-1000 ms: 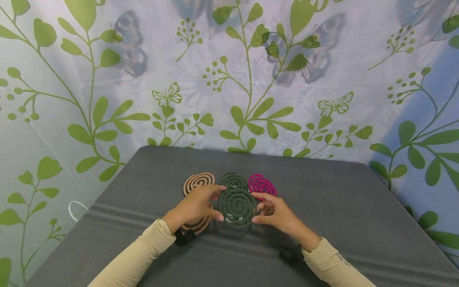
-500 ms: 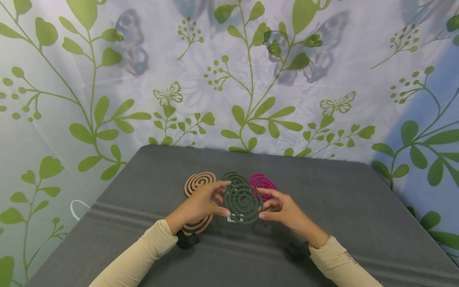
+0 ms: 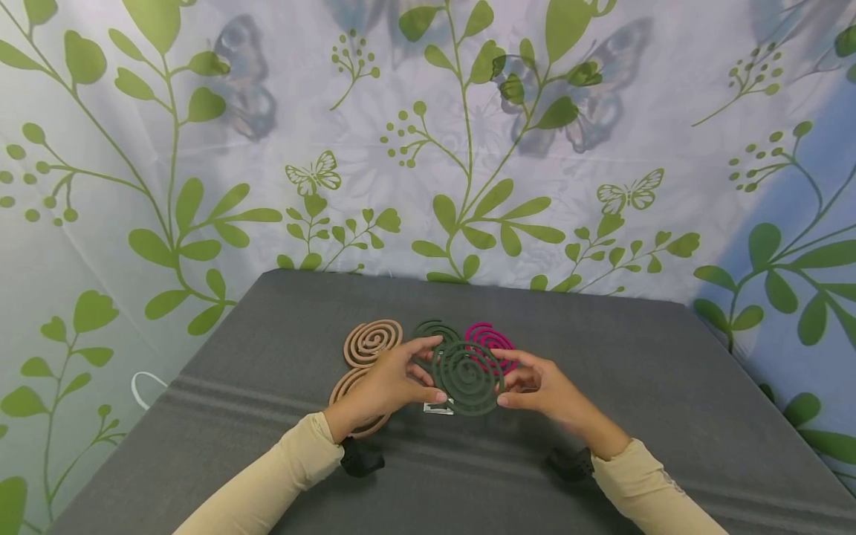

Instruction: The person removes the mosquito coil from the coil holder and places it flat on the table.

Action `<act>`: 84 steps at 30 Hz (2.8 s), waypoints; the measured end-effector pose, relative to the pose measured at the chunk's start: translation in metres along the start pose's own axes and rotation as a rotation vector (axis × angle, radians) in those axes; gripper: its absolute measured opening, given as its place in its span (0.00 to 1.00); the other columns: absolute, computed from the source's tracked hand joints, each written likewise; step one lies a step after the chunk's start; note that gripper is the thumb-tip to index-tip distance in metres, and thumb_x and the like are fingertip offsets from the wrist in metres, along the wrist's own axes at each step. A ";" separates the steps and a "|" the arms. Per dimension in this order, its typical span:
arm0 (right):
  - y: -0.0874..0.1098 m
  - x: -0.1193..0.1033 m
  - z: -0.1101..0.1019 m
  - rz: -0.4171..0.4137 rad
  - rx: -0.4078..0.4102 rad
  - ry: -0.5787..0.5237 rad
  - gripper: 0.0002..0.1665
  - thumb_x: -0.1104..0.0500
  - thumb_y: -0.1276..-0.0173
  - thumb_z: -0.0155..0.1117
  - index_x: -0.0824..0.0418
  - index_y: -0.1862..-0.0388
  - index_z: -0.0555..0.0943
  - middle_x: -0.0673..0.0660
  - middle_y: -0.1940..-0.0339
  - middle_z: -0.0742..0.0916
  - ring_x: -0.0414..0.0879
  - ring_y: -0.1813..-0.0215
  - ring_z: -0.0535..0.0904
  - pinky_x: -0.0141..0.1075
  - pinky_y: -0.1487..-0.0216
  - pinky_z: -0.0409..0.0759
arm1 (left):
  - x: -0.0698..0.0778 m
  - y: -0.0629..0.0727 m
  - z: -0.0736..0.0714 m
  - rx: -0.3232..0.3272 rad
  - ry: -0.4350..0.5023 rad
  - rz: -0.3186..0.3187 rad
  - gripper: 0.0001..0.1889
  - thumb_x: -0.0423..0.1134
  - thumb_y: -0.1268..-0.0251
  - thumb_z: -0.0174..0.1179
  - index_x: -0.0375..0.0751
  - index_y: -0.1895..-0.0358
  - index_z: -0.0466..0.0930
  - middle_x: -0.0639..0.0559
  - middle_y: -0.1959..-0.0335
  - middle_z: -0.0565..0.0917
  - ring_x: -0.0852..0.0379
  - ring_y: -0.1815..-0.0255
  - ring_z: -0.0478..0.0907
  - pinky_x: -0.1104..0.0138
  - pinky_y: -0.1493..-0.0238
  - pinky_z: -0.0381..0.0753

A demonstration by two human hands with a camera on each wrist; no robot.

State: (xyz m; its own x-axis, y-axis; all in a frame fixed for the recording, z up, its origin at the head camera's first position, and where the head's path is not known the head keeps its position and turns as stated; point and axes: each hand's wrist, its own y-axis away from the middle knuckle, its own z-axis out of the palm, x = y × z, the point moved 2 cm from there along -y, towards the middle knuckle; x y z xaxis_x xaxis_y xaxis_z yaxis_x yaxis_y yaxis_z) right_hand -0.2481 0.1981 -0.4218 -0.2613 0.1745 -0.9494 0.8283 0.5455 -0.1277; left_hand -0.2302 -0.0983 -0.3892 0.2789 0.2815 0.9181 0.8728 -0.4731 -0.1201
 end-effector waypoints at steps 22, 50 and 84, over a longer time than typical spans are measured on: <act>0.020 -0.004 -0.039 -0.031 -0.017 -0.026 0.42 0.71 0.26 0.71 0.78 0.19 0.63 0.50 0.58 0.92 0.47 0.56 0.90 0.39 0.52 0.88 | 0.016 -0.020 0.036 0.009 0.105 -0.015 0.51 0.23 0.39 0.78 0.38 0.14 0.61 0.34 0.29 0.72 0.58 0.56 0.83 0.64 0.59 0.87; 0.041 -0.005 -0.093 -0.053 -0.074 -0.025 0.43 0.75 0.25 0.66 0.47 0.17 0.72 0.49 0.55 0.89 0.44 0.51 0.88 0.40 0.52 0.88 | 0.022 -0.048 0.092 0.149 -0.060 0.038 0.47 0.33 0.39 0.82 0.37 0.17 0.67 0.43 0.38 0.81 0.56 0.55 0.86 0.66 0.56 0.84; 0.057 0.019 -0.134 -0.059 0.035 -0.036 0.49 0.80 0.27 0.64 0.44 0.15 0.68 0.50 0.52 0.90 0.45 0.52 0.89 0.38 0.51 0.87 | 0.026 -0.096 0.136 0.156 0.127 -0.024 0.44 0.30 0.31 0.75 0.45 0.15 0.63 0.52 0.61 0.83 0.60 0.75 0.86 0.69 0.72 0.85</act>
State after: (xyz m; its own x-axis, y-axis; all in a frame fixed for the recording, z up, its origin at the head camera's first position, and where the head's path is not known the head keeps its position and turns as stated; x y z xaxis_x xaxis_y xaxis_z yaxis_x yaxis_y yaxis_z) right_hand -0.2723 0.3424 -0.4084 -0.2931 0.1127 -0.9494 0.8290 0.5246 -0.1937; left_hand -0.2526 0.0679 -0.4055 0.2135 0.1791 0.9604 0.9326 -0.3301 -0.1457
